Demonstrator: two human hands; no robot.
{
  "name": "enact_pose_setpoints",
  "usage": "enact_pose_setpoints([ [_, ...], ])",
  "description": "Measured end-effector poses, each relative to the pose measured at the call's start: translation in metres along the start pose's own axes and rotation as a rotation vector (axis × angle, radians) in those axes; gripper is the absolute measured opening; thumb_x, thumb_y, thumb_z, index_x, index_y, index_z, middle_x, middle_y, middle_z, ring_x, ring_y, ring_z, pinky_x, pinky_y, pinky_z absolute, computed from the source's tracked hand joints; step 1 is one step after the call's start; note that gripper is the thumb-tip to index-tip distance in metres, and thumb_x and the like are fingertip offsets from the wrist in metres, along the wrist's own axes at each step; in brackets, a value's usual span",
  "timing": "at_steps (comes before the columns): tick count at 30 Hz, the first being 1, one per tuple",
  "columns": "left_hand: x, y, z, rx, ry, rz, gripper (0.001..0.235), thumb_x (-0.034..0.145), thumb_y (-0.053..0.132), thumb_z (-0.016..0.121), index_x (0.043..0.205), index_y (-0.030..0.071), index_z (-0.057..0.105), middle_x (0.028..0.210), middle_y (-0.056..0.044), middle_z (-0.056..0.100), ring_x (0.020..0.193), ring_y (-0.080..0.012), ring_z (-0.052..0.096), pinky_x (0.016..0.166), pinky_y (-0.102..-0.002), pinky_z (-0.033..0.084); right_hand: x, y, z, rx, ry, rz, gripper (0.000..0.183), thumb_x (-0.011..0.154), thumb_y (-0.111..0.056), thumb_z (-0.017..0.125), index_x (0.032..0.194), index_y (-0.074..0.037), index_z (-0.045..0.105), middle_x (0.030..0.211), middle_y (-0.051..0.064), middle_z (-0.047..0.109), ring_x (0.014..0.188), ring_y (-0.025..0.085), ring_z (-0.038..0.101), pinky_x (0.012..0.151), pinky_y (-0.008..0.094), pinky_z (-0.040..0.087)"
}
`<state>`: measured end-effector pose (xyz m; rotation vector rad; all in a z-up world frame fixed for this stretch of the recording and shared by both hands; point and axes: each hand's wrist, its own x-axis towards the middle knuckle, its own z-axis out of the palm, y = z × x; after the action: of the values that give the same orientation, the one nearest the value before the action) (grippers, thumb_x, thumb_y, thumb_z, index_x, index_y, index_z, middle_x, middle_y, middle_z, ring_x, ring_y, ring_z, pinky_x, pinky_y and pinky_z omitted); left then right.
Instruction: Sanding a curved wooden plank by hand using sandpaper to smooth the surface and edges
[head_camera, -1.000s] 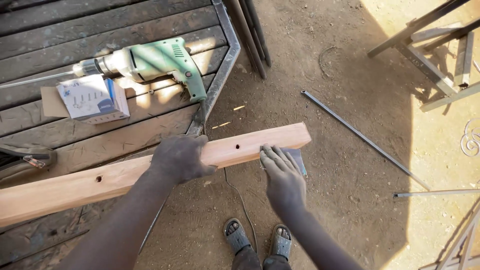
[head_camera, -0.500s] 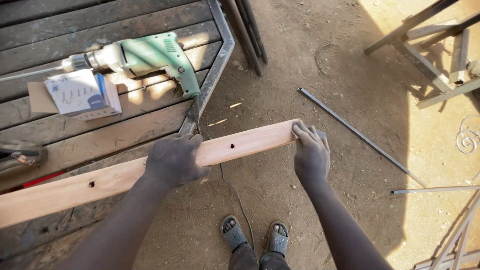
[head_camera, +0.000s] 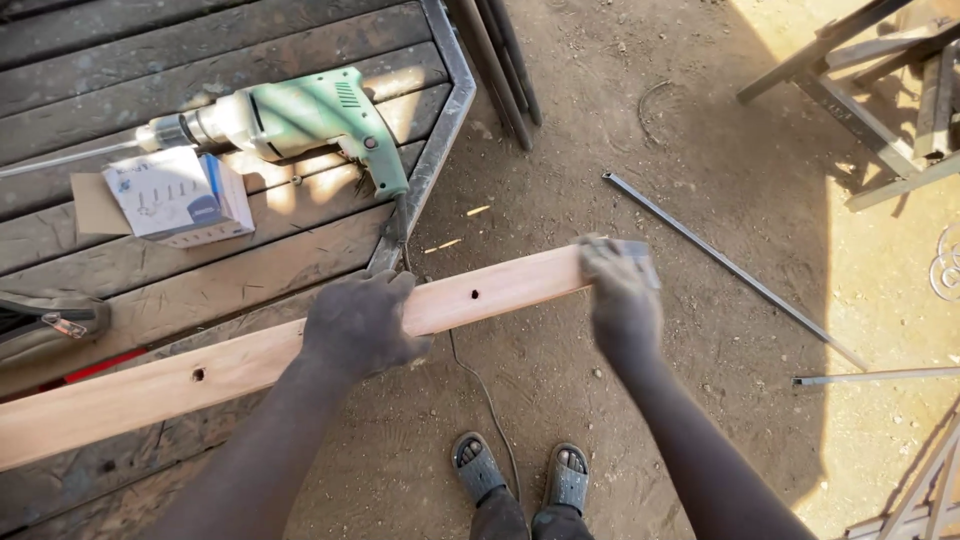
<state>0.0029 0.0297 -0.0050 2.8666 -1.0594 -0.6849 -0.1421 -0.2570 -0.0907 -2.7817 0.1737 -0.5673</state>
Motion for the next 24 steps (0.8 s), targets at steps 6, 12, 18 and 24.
enact_pose_setpoints([
  [6, 0.000, 0.001, -0.006, 0.020, -0.007, 0.006, 0.063, 0.072, 0.065, 0.071, 0.113, 0.017, 0.068, 0.101, -0.007, 0.073, 0.096, -0.0310, 0.074, 0.076, -0.046, 0.063, -0.015, -0.030, 0.004, -0.012, -0.148, 0.536, 0.045, 0.106, -0.018, 0.046, 0.149, -0.008, 0.055, 0.156, 0.017, 0.050, 0.145, 0.041, 0.042, 0.116, 0.057, 0.035],
  [12, 0.000, 0.005, -0.007, 0.003, -0.076, 0.004, 0.070, 0.073, 0.065, 0.072, 0.121, 0.015, 0.065, 0.108, -0.009, 0.073, 0.103, -0.0324, 0.073, 0.080, -0.048, 0.064, -0.040, -0.018, 0.012, -0.127, -0.045, -0.030, 0.042, 0.098, -0.014, 0.060, 0.137, -0.024, 0.065, 0.149, -0.003, 0.060, 0.139, 0.019, 0.053, 0.118, 0.041, 0.036],
  [18, 0.001, 0.001, 0.016, 0.075, 0.027, -0.012, 0.071, 0.068, 0.072, 0.085, 0.107, 0.017, 0.063, 0.096, -0.003, 0.070, 0.080, -0.0242, 0.069, 0.056, -0.046, 0.064, -0.030, -0.132, -0.001, 0.000, -0.102, 0.397, 0.070, 0.079, 0.026, 0.050, 0.139, -0.008, 0.059, 0.152, 0.013, 0.054, 0.146, 0.033, 0.046, 0.125, 0.044, 0.038],
  [24, -0.002, 0.002, -0.002, 0.003, -0.057, -0.010, 0.068, 0.072, 0.062, 0.077, 0.119, 0.014, 0.068, 0.107, -0.010, 0.074, 0.100, -0.0338, 0.074, 0.079, -0.049, 0.064, -0.036, -0.025, 0.005, -0.048, 0.028, -0.022, 0.037, 0.094, -0.001, 0.058, 0.126, -0.014, 0.071, 0.129, 0.007, 0.072, 0.131, 0.032, 0.061, 0.112, 0.045, 0.046],
])
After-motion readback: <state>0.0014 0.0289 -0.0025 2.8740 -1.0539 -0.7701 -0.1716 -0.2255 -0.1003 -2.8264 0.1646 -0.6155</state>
